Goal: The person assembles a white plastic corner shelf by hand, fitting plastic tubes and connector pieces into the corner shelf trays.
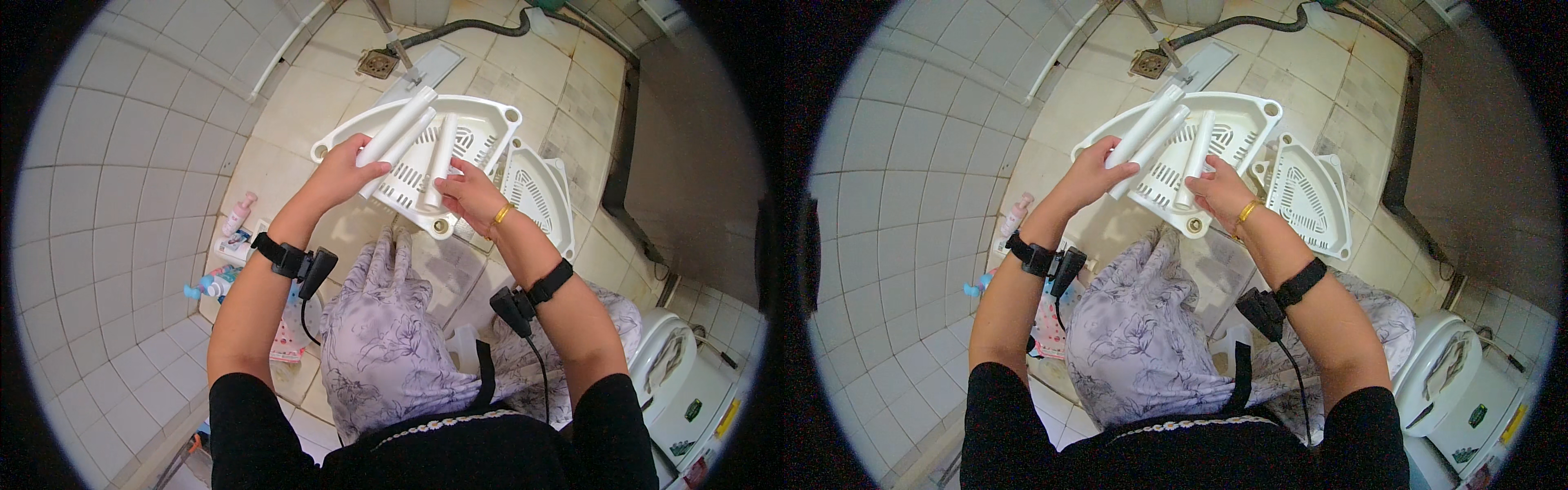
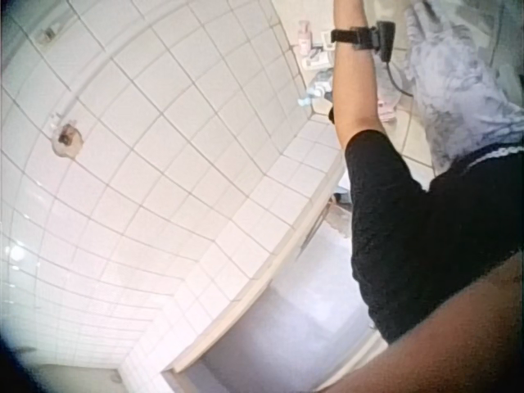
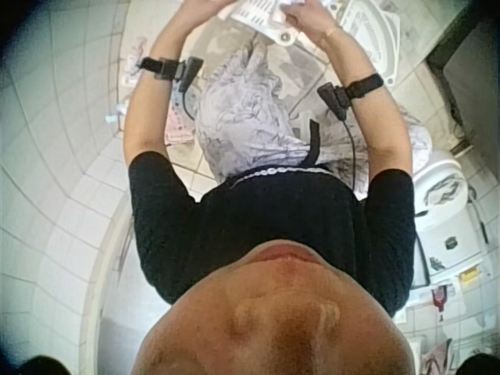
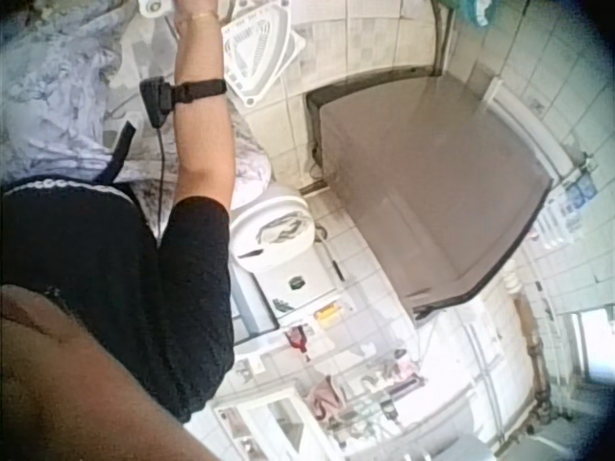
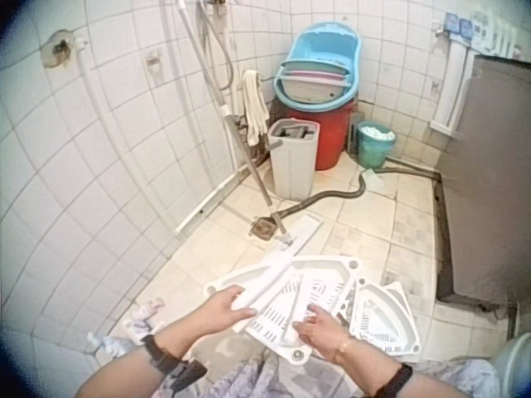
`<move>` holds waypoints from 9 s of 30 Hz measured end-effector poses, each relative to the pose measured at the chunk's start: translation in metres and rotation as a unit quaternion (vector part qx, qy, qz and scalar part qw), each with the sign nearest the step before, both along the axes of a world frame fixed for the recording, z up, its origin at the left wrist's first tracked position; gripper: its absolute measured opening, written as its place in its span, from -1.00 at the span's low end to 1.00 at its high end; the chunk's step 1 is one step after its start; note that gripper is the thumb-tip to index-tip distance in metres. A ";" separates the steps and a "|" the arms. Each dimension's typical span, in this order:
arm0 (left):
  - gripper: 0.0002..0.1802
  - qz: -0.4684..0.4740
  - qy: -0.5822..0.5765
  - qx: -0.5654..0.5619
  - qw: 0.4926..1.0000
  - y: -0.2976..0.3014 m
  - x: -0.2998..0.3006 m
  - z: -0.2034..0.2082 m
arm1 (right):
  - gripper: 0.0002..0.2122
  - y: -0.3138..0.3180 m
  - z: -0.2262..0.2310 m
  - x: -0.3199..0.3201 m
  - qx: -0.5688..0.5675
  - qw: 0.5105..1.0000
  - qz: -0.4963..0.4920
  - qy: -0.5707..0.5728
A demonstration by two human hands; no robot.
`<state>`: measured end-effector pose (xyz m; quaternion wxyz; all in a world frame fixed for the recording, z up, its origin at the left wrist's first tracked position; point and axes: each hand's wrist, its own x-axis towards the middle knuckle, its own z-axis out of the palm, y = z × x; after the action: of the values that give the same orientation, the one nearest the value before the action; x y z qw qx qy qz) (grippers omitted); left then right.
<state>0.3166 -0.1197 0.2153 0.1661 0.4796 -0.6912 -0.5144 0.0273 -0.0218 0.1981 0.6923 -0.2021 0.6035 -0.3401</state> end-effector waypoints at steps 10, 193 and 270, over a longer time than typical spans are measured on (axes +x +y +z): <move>-0.46 -0.011 -0.109 -0.040 0.993 -0.002 -0.017 0.006 | -0.66 0.023 -0.044 -0.094 -0.126 0.963 -0.164 0.172; -0.51 -0.039 0.267 -0.566 0.779 0.432 -0.174 0.323 | -0.63 0.392 0.309 -0.136 -0.473 0.880 -0.039 -0.015; -0.30 -0.191 0.149 0.009 0.970 0.392 -0.145 0.349 | -0.77 0.376 0.321 -0.207 -0.596 0.750 -0.039 0.286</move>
<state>0.1716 0.2719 0.5646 0.1615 0.2577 -0.7330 -0.6085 -0.1797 0.3538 0.5190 0.2129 -0.6374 0.4555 -0.5839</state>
